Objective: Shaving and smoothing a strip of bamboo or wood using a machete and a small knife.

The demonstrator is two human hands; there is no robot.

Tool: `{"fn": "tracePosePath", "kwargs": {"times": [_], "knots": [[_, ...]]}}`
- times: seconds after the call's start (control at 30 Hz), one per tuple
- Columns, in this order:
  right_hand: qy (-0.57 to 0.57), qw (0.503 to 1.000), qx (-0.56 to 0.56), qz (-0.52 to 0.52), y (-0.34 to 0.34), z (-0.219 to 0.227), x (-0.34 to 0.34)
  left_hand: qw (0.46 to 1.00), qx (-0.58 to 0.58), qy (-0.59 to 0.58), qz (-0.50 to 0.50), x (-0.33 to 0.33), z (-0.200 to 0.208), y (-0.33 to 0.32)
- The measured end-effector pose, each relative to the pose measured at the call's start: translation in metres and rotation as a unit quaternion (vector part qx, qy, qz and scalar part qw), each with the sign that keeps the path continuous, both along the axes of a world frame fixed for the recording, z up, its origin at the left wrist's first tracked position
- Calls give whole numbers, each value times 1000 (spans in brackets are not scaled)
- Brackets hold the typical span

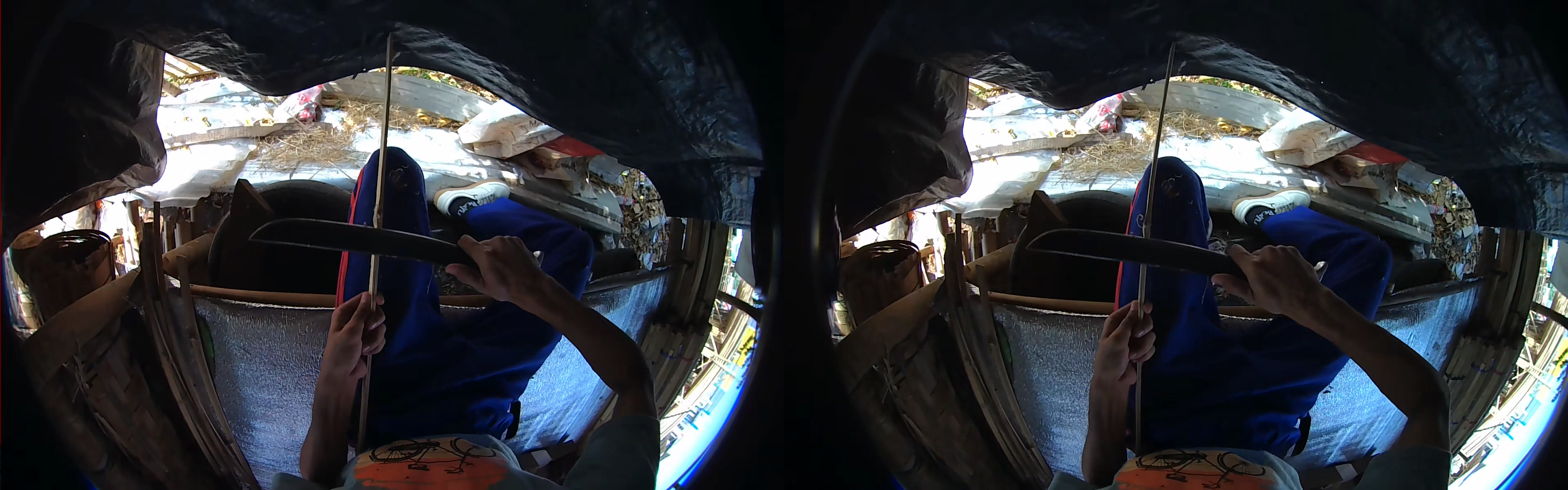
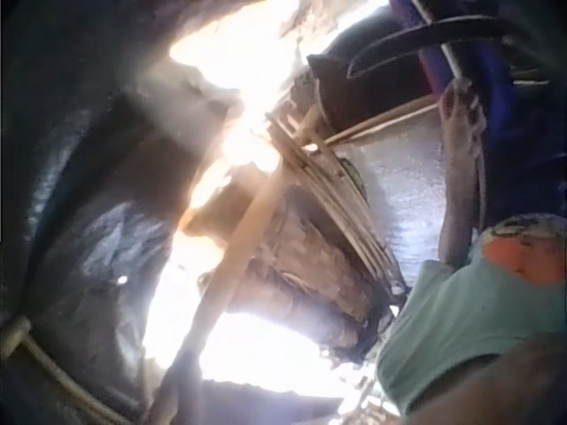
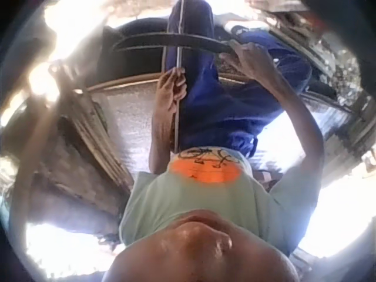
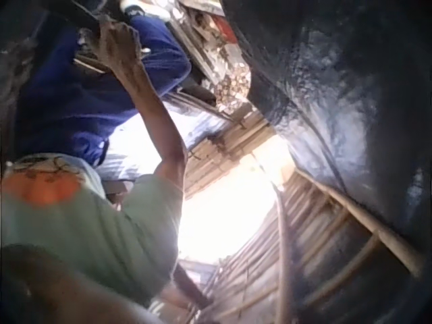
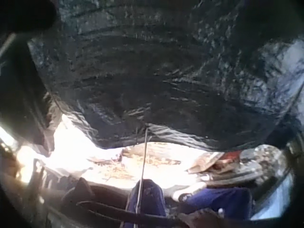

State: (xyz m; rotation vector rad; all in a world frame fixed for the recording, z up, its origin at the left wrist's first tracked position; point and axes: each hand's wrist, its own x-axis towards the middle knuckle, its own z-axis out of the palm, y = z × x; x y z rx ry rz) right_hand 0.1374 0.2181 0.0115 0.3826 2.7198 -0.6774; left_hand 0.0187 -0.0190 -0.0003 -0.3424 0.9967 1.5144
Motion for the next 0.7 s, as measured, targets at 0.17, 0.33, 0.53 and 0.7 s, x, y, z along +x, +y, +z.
{"fn": "tracePosePath", "kwargs": {"times": [0.17,0.33,0.53,0.7], "knots": [[-3,998,41,-41,16,-5,-4,1000,14,1,-12,4,-3,5],[12,999,29,-3,-1,2,-9,999,22,-37,18,-2,-4,-1],[52,996,74,0,26,-12,-16,999,39,-33,2,7,-3,-3],[121,989,65,-52,41,-4,-31,998,58,-38,10,8,-1,-6]]}}
